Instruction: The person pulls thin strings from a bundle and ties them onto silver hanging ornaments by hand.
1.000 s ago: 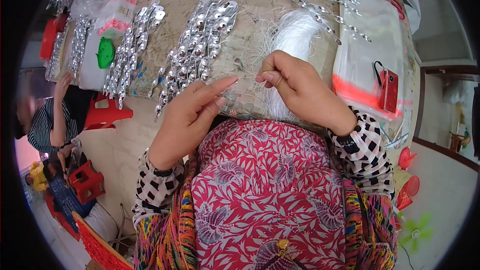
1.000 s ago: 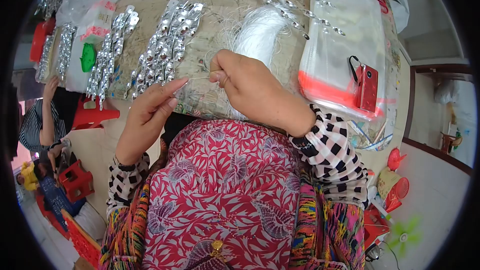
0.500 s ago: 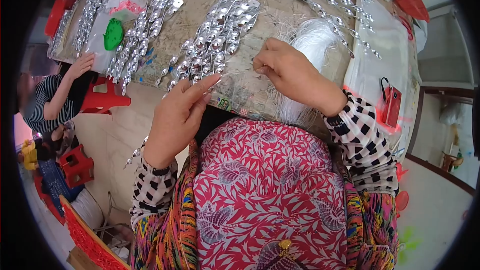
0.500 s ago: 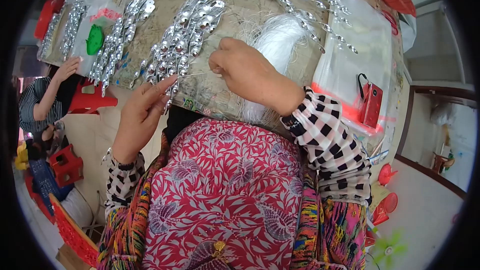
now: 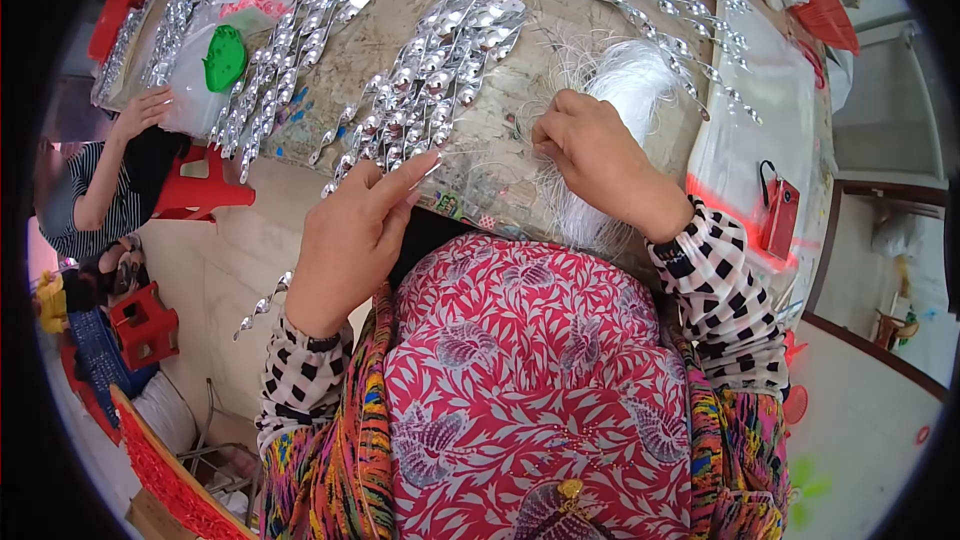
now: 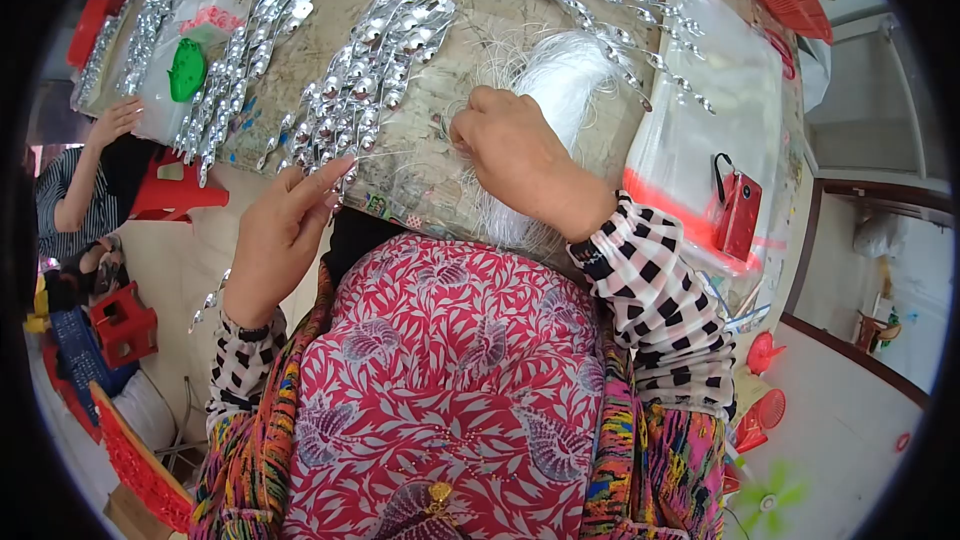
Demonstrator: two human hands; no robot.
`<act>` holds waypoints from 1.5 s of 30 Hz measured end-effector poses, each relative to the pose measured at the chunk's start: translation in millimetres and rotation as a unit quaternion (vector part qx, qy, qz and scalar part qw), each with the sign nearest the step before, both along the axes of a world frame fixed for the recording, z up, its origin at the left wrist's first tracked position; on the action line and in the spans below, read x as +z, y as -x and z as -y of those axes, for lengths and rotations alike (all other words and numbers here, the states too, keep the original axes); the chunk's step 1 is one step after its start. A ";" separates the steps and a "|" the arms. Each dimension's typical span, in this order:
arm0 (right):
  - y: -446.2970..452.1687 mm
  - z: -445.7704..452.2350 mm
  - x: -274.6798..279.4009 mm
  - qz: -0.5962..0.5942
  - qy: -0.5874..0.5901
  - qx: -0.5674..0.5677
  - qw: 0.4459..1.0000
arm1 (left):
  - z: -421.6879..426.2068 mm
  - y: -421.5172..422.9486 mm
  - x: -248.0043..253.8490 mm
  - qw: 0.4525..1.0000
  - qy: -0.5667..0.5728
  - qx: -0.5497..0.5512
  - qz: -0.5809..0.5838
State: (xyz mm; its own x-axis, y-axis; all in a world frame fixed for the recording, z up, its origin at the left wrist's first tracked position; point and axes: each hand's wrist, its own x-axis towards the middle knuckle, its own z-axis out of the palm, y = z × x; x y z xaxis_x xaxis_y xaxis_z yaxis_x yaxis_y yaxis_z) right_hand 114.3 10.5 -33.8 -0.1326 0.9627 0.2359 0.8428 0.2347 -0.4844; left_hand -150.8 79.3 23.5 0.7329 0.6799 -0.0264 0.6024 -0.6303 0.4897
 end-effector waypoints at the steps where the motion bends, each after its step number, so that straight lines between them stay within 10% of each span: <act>1: -0.1 0.7 -1.4 0.008 -0.008 -0.001 1.000 | 0.5 -0.2 -0.3 1.000 -0.002 0.001 -0.004; 45: 52.2 24.3 -16.8 0.116 -0.011 -0.050 0.992 | 14.2 -2.3 -8.0 1.000 0.013 -0.010 0.005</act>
State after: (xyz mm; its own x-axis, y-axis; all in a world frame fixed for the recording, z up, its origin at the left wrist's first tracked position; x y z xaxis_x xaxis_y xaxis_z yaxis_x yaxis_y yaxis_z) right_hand 62.2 -13.8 -50.6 -0.0910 0.9685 0.2317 0.9506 0.1538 -0.2696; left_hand -148.5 65.0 15.6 0.7467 0.6642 -0.0359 0.5843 -0.6291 0.5127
